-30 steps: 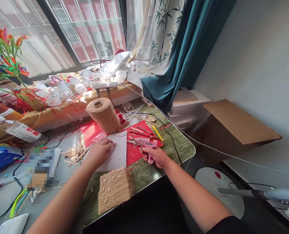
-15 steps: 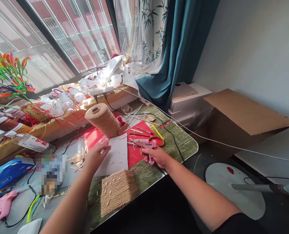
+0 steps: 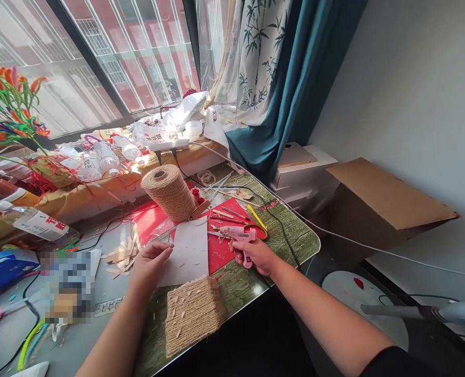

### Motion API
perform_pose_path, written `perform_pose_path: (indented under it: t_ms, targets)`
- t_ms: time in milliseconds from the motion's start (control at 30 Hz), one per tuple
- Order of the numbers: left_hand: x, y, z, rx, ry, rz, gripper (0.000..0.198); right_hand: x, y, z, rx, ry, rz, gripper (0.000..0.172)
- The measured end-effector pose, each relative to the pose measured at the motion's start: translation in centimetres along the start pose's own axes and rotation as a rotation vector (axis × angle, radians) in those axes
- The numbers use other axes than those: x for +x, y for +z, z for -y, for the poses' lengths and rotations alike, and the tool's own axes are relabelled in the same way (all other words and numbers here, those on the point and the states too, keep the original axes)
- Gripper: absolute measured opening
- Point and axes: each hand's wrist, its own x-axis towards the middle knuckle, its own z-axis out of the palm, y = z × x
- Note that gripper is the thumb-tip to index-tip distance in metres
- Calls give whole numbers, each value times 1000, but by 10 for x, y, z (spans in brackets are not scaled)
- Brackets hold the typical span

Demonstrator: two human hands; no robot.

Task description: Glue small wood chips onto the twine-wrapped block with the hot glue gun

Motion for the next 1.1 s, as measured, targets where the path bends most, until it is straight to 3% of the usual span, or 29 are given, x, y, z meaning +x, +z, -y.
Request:
perform_pose_path:
  t_ms: [200,333,500,633,1100]
  targets:
    - [-6,-10,-1,-36,28,24,24,8,19,10,-40,-70,-18,20]
    - [-7,-10,-2,-64,16,-24,24,22,47,5,-23,-28,92,21]
    - [-6,-9,-1,-142,48,-41,21,41,73,-17,63,-4,197,22]
    - [-5,-9,-1,-138,48,-28,23,45,74,-28,153,42,229,23]
    - [-9,-7,-6,71,73,-49,25,45,68,-37,141,73,234,20]
